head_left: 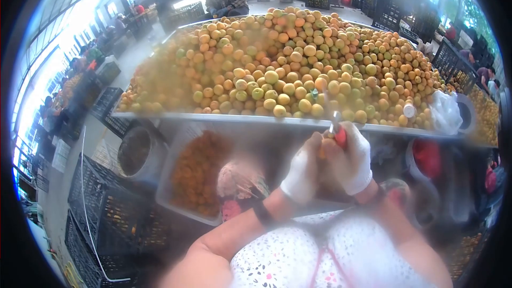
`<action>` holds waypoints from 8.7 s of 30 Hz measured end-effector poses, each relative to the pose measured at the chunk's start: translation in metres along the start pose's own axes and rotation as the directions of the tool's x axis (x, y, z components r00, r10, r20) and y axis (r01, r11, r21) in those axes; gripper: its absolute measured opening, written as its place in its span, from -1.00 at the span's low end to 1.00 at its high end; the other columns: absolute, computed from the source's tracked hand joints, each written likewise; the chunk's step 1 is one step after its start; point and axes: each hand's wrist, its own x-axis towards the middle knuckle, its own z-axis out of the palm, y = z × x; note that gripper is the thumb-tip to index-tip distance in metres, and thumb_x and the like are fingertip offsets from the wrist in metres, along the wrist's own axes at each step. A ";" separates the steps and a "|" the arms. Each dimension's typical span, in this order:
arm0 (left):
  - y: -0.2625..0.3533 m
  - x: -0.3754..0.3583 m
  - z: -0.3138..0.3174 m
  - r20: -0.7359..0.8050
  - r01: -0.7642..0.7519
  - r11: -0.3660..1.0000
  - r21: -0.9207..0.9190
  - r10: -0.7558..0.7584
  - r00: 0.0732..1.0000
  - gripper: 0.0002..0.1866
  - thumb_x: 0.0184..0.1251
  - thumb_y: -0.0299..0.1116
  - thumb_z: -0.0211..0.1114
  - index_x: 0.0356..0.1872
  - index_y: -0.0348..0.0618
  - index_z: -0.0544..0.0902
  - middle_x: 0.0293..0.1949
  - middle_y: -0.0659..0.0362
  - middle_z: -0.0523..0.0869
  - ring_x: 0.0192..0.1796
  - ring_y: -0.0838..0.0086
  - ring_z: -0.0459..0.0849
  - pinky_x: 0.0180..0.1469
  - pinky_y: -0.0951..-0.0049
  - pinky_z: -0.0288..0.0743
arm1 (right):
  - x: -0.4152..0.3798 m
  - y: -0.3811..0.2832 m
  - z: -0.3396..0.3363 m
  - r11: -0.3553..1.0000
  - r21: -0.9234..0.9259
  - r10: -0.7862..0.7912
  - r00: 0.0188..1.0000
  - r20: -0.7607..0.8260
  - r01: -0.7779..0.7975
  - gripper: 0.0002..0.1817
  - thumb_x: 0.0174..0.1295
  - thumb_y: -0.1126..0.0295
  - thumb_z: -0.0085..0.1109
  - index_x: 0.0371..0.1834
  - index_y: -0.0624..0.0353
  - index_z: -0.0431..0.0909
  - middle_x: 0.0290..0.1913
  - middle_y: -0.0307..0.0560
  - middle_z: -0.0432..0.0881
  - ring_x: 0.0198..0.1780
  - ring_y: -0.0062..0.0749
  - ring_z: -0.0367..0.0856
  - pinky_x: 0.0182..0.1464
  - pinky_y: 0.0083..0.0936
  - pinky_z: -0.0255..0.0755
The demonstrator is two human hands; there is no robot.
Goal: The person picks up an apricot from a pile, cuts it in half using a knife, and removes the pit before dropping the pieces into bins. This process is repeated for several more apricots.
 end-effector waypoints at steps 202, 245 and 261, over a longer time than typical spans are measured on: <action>0.022 -0.001 -0.009 0.635 -0.693 -0.077 0.717 0.484 0.602 -0.52 0.60 0.03 -0.02 0.08 -0.24 0.50 -0.07 0.17 0.56 -0.06 0.57 0.49 0.02 0.57 0.40 | -0.047 0.009 0.013 0.876 0.473 0.124 0.992 -0.035 -0.093 -0.69 0.50 0.16 0.05 -0.18 0.24 0.47 -0.50 -0.12 0.61 -0.56 -0.29 0.61 -0.53 -0.41 0.42; -0.007 0.016 0.000 0.096 -0.465 0.856 0.225 0.455 0.885 -0.47 0.52 0.12 0.08 0.07 -0.21 0.50 -0.26 0.11 0.63 -0.23 0.41 0.63 -0.12 0.44 0.53 | -0.051 0.021 -0.008 0.889 -0.443 0.174 0.980 0.097 -0.114 -0.70 0.42 0.22 0.01 -0.09 0.27 0.48 -0.48 0.24 0.65 -0.39 0.17 0.66 -0.36 0.00 0.52; 0.012 -0.016 0.001 0.190 -0.368 0.911 0.186 0.335 0.923 -0.42 0.56 0.11 0.03 0.16 -0.29 0.48 -0.01 0.02 0.68 -0.04 0.36 0.67 0.10 0.35 0.53 | -0.044 -0.035 -0.009 0.951 -0.309 0.032 0.998 0.061 -0.011 -0.75 0.41 0.28 0.06 -0.19 0.29 0.42 -0.54 0.22 0.60 -0.43 0.17 0.64 -0.44 -0.06 0.47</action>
